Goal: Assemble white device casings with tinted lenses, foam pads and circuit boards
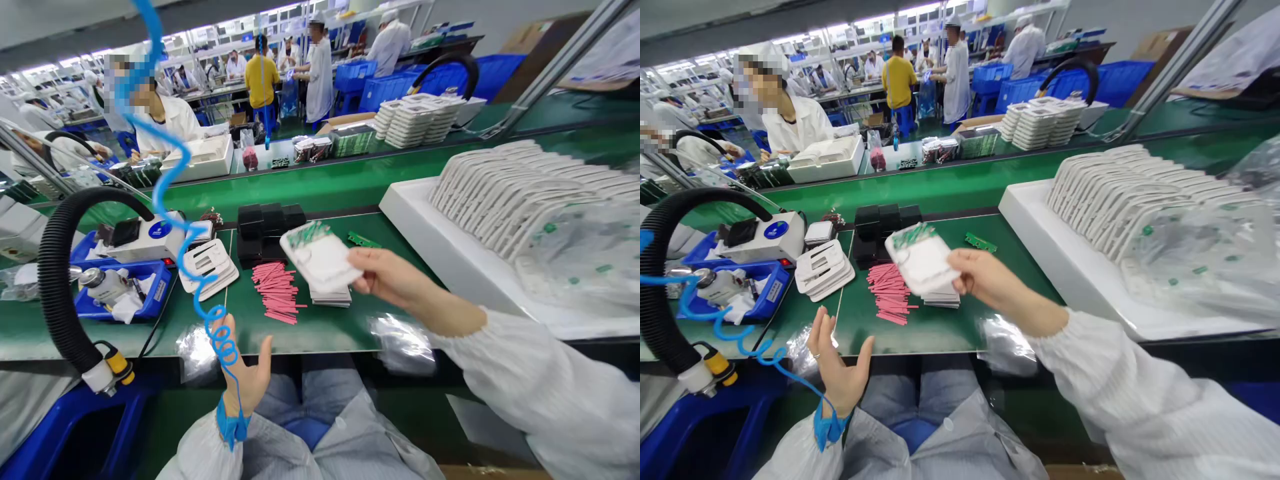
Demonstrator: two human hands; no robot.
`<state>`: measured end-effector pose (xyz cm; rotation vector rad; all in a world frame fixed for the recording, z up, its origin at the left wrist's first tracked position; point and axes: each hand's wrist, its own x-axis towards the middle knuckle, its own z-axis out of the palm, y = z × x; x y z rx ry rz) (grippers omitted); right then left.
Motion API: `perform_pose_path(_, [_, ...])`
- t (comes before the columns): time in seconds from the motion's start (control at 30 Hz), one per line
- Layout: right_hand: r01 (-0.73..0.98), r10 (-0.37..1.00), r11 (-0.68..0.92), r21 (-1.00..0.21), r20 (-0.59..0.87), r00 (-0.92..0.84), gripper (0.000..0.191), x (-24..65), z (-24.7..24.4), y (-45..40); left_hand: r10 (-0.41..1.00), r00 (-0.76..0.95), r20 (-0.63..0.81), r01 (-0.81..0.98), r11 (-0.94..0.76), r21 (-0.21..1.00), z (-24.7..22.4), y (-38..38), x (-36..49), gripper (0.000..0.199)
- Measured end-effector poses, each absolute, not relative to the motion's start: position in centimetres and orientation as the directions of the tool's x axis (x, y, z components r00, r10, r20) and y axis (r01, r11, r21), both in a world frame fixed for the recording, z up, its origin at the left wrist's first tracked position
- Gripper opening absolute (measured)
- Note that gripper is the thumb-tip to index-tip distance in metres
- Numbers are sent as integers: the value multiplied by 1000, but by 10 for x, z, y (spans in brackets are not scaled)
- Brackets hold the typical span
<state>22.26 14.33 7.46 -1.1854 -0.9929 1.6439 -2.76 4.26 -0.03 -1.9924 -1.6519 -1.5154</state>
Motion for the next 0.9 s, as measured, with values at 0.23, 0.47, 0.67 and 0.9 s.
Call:
perform_pose_path(0.23, [-120, 897, -301, -946, -324, 301, 17, 249, 61, 301, 576, -112, 809, 885, -313, 345, -46, 65, -35, 44])
perform_pose_path(0.47, [47, 921, -229, -972, -200, 335, 31, 241, 38, 374, 550, -19, 835, 937, -281, 206, -42, 67, -32, 34])
perform_pose_path(0.67, [313, 948, -18, -950, 83, 309, 23, 229, 32, 373, 560, -7, 829, 941, -276, 194, -42, 68, -31, 33])
perform_pose_path(0.9, [555, 901, 401, -729, 424, -93, 20, 185, 54, 310, 545, -7, 838, 940, -282, 192, -37, 69, -29, 24])
